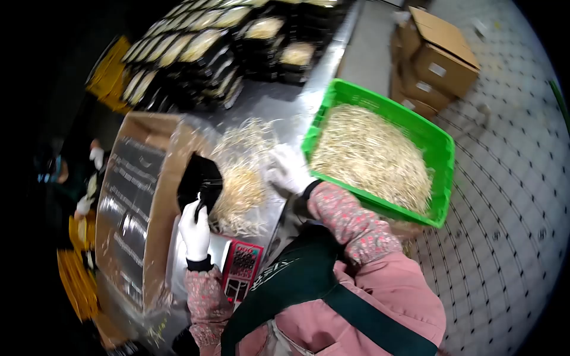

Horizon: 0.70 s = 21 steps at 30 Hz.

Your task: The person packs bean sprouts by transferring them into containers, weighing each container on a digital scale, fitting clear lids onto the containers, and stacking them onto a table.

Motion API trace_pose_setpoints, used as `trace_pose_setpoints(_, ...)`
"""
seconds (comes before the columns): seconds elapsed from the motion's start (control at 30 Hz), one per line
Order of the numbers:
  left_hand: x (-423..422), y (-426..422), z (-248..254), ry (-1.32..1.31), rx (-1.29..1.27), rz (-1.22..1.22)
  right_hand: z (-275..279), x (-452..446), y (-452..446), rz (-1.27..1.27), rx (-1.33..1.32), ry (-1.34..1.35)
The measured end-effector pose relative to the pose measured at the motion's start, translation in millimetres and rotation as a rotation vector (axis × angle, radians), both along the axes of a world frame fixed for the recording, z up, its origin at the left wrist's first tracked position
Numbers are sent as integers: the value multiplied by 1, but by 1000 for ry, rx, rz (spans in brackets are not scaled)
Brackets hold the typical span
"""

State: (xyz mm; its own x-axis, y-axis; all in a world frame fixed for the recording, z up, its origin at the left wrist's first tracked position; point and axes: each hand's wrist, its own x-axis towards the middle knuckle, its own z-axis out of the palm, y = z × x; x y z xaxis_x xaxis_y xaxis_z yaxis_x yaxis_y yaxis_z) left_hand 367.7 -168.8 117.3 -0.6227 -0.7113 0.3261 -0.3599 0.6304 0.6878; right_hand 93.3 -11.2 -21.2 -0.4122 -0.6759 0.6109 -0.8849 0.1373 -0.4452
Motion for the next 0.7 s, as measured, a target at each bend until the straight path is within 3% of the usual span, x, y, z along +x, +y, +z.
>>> trace_pose_setpoints(0.03,-34,2,-18,-51,8,-145,16,19,6,27,17,-10)
trace_pose_setpoints(0.1,-86,-13,-59,-125,-214,-292,26,58,22,166,22,-167)
trace_pose_setpoints(0.2,-124,-47,-123,-275,-313,-337,36,86,69,388,177,-255)
trace_pose_setpoints(0.27,-130,-72,-145,-506,-330,-395,38,66,115,346,136,-247)
trace_pose_setpoints(0.3,-135,-47,-113,-596,-553,-352,44,44,143,291,87,-233)
trace_pose_setpoints(0.37,-153,-28,-80,-467,-549,-362,58,0,214,-36,107,-311)
trace_pose_setpoints(0.43,-174,-12,-73,-187,-184,-439,43,-49,285,-502,73,-370)
trace_pose_setpoints(0.5,-204,28,-72,-85,250,-464,27,-108,343,-887,135,-485)
trace_pose_setpoints(0.57,-240,75,-74,-97,461,-579,-1,-169,385,-1125,489,-572)
trace_pose_setpoints(0.63,-272,125,-76,-105,490,-666,17,-205,386,-1148,751,-800)
trace_pose_setpoints(0.7,-298,167,-70,-154,589,-689,0,-237,366,-1148,883,-864)
